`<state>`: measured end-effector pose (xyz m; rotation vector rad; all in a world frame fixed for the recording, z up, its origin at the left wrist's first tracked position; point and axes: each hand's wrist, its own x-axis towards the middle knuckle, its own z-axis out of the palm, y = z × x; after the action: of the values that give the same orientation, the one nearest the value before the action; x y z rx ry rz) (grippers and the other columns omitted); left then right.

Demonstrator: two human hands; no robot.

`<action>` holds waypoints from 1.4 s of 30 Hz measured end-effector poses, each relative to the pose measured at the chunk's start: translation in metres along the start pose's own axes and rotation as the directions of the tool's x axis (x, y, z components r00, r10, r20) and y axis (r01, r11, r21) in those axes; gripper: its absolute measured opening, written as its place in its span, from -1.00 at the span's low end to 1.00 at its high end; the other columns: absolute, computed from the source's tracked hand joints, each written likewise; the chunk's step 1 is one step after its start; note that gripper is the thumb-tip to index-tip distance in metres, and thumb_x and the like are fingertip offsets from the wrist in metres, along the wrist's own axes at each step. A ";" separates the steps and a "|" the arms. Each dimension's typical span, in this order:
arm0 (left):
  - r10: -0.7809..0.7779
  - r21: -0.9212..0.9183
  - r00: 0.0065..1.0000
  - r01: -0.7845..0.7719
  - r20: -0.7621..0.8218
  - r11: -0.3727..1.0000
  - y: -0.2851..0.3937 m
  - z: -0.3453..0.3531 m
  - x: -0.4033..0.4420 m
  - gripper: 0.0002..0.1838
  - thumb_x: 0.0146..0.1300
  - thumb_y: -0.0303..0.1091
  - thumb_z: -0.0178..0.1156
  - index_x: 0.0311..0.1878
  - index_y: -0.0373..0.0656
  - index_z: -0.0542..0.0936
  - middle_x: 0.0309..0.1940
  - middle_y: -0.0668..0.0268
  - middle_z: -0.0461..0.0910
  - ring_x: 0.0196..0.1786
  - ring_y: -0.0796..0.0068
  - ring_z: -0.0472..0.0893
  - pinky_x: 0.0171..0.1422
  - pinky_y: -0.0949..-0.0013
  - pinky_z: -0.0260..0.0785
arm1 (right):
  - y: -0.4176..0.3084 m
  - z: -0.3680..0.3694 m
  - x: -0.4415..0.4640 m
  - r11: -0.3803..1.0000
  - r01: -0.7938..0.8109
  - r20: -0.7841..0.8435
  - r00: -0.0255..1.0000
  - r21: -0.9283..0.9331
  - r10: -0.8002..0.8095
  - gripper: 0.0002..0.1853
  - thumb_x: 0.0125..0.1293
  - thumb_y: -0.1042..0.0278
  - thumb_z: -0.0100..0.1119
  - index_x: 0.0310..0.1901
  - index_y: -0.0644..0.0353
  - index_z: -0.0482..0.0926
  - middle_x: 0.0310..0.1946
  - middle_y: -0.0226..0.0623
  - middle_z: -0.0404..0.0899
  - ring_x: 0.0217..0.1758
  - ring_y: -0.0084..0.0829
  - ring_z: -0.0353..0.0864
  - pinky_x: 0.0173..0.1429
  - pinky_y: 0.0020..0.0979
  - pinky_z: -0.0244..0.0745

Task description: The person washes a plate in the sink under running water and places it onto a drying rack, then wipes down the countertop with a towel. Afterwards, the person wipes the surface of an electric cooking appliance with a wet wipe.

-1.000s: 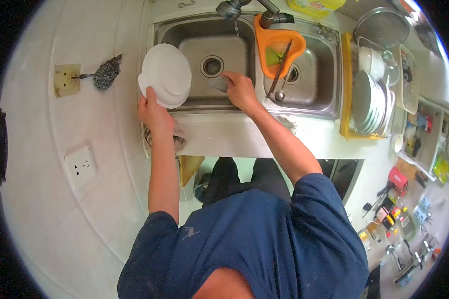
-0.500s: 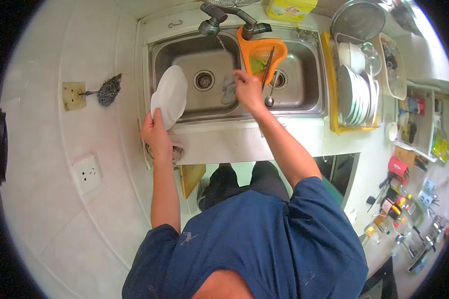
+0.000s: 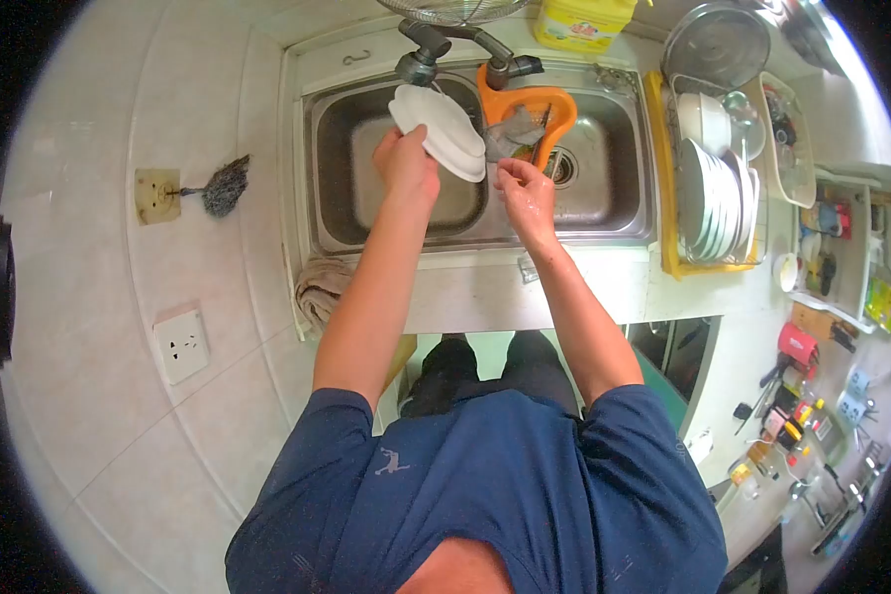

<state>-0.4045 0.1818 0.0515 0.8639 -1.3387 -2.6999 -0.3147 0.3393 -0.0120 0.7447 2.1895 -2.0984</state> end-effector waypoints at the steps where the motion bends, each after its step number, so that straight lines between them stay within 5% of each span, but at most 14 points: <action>1: 0.010 0.071 1.000 -0.009 -0.013 0.997 0.000 0.010 0.001 -0.60 0.46 -0.67 0.16 0.34 -0.47 0.49 0.19 -0.04 0.65 0.21 0.05 0.70 0.32 0.01 0.59 | -0.004 -0.001 -0.002 0.995 -0.054 0.011 0.999 0.084 0.053 -0.69 0.50 0.32 0.36 0.17 0.28 0.73 -0.06 -0.36 0.78 -0.11 -0.52 0.75 -0.06 -0.45 0.66; 9: 0.290 0.504 0.956 -0.272 0.043 0.820 0.006 -0.014 -0.012 -0.82 0.41 -0.52 0.20 -0.01 -0.38 0.67 -0.17 0.14 0.74 -0.12 0.31 0.71 0.03 0.19 0.53 | -0.054 -0.022 0.005 0.972 0.069 0.102 0.990 0.226 -0.093 -0.65 0.50 0.29 0.39 0.22 0.25 0.73 0.01 -0.31 0.80 0.03 -0.52 0.77 0.04 -0.43 0.68; 10: 0.333 0.598 0.942 -0.291 0.042 0.747 0.004 -0.027 -0.014 -0.84 0.42 -0.49 0.21 -0.06 -0.37 0.67 -0.23 0.14 0.73 -0.16 0.30 0.71 -0.01 0.17 0.52 | -0.061 -0.024 0.007 0.978 -0.050 0.192 0.981 0.201 0.010 -0.63 0.49 0.29 0.39 0.22 0.28 0.72 0.02 -0.30 0.80 0.04 -0.52 0.77 0.06 -0.42 0.68; 12: 0.340 0.849 0.915 -0.349 0.218 0.396 0.006 -0.071 -0.006 -0.86 0.43 -0.45 0.25 -0.12 -0.35 0.66 -0.30 -0.04 0.71 -0.23 0.13 0.71 -0.07 0.10 0.50 | -0.048 -0.021 0.011 0.927 0.158 0.199 0.976 -0.341 -0.093 -0.44 0.38 0.13 0.48 0.27 0.34 0.66 0.05 -0.08 0.81 0.05 -0.34 0.80 0.18 -0.30 0.68; 15: 0.364 0.916 0.862 -0.398 0.352 0.056 0.033 -0.080 -0.034 -0.78 0.49 -0.39 0.22 0.02 -0.35 0.68 -0.22 -0.09 0.73 -0.15 -0.19 0.70 -0.06 0.04 0.51 | -0.046 -0.008 -0.005 0.985 0.106 0.208 0.975 -0.135 -0.076 -0.39 0.33 0.01 0.44 0.25 0.30 0.68 0.18 0.10 0.74 0.20 0.01 0.78 0.32 -0.15 0.65; 17: 0.364 0.915 0.855 -0.403 0.370 0.016 0.038 -0.088 -0.052 -0.79 0.51 -0.40 0.21 0.06 -0.30 0.71 -0.19 -0.05 0.76 -0.11 -0.19 0.71 0.15 0.01 0.53 | -0.045 0.001 -0.021 0.951 0.099 0.215 0.976 -0.292 -0.035 -0.38 0.37 0.10 0.46 0.33 0.34 0.61 0.23 0.09 0.69 0.28 0.00 0.70 0.37 -0.17 0.58; 20: 0.307 0.815 0.755 -0.537 0.579 -0.216 0.046 -0.106 -0.067 -0.78 0.52 -0.43 0.19 0.10 -0.20 0.74 -0.11 0.06 0.79 0.01 -0.06 0.73 0.52 -0.11 0.34 | -0.048 0.011 -0.045 0.858 0.431 0.127 0.902 -0.278 -0.412 -0.37 0.30 0.14 0.51 0.35 0.22 0.63 0.35 0.05 0.60 0.43 -0.01 0.56 0.51 -0.06 0.44; 22: 0.111 0.747 0.754 -0.600 0.648 -0.287 0.066 -0.101 -0.089 -0.75 0.50 -0.47 0.19 0.12 -0.11 0.76 0.01 0.19 0.80 0.15 0.10 0.72 0.74 -0.25 0.00 | -0.083 0.004 -0.064 0.573 0.692 0.294 0.714 -0.440 -0.636 -0.44 0.21 0.20 0.54 0.26 0.11 0.70 0.41 -0.06 0.54 0.49 -0.03 0.47 0.56 0.05 0.35; 25: -0.067 0.617 0.665 -0.721 0.744 -0.315 0.084 -0.097 -0.105 -0.74 0.48 -0.47 0.25 0.15 -0.04 0.78 0.03 0.12 0.80 0.24 0.08 0.69 0.75 -0.15 -0.01 | -0.066 0.011 -0.062 0.376 0.852 0.568 0.523 -0.364 -0.635 -0.56 0.19 0.29 0.53 0.13 0.04 0.74 0.27 -0.20 0.66 0.40 -0.09 0.55 0.47 0.09 0.40; 30: 0.191 0.660 0.632 -0.710 0.751 -0.247 0.108 -0.062 -0.143 -0.65 0.42 -0.45 0.35 0.25 -0.13 0.72 0.28 0.07 0.69 0.43 0.05 0.59 0.72 -0.02 0.12 | -0.062 0.012 -0.047 0.755 0.647 0.523 0.684 -0.111 -0.509 -0.85 0.35 0.22 0.46 -0.22 0.11 0.81 -0.41 -0.24 0.77 -0.18 -0.04 0.78 0.11 -0.09 0.63; 31: 0.335 0.708 0.634 -0.684 0.697 -0.177 0.115 -0.053 -0.154 -0.60 0.40 -0.44 0.38 0.29 -0.17 0.69 0.37 0.05 0.64 0.48 0.04 0.55 0.72 0.02 0.14 | -0.055 0.009 -0.039 0.752 0.651 0.529 0.676 -0.104 -0.513 -0.85 0.35 0.22 0.46 -0.22 0.11 0.81 -0.41 -0.24 0.77 -0.18 -0.04 0.78 0.11 -0.09 0.63; 33: 0.330 0.725 0.669 -0.684 0.666 -0.078 0.121 -0.082 -0.147 -0.49 0.41 -0.38 0.40 0.40 -0.15 0.61 0.49 0.03 0.53 0.54 -0.01 0.48 0.70 -0.04 0.15 | -0.041 0.003 -0.024 0.969 -0.145 0.315 0.946 0.198 0.077 -0.77 0.47 0.24 0.41 -0.07 0.24 0.80 -0.23 -0.27 0.82 -0.06 -0.26 0.80 0.07 -0.16 0.66; 34: 0.329 0.763 0.708 -0.643 0.625 -0.066 0.119 -0.098 -0.143 -0.54 0.41 -0.40 0.38 0.36 -0.20 0.63 0.46 0.03 0.56 0.52 0.01 0.50 0.67 0.02 0.21 | -0.039 -0.006 -0.027 0.906 -0.237 0.280 0.950 0.351 0.140 -0.71 0.49 0.24 0.41 0.02 0.31 0.77 -0.13 -0.25 0.81 -0.01 -0.31 0.79 0.09 -0.19 0.67; 42: 0.272 0.880 0.854 -0.473 0.444 0.048 0.114 -0.140 -0.146 -0.67 0.41 -0.37 0.39 0.19 -0.24 0.72 0.43 0.06 0.59 0.48 0.03 0.55 0.53 0.10 0.40 | -0.054 -0.033 -0.029 0.751 -0.367 0.069 0.915 0.550 0.397 -0.54 0.45 0.23 0.45 0.23 0.38 0.65 0.09 -0.13 0.76 0.10 -0.23 0.78 0.16 -0.07 0.71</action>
<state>-0.2403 0.0421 0.1363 0.0696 -2.8923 -1.1437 -0.2971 0.3624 0.0519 1.1702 1.2530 -2.4907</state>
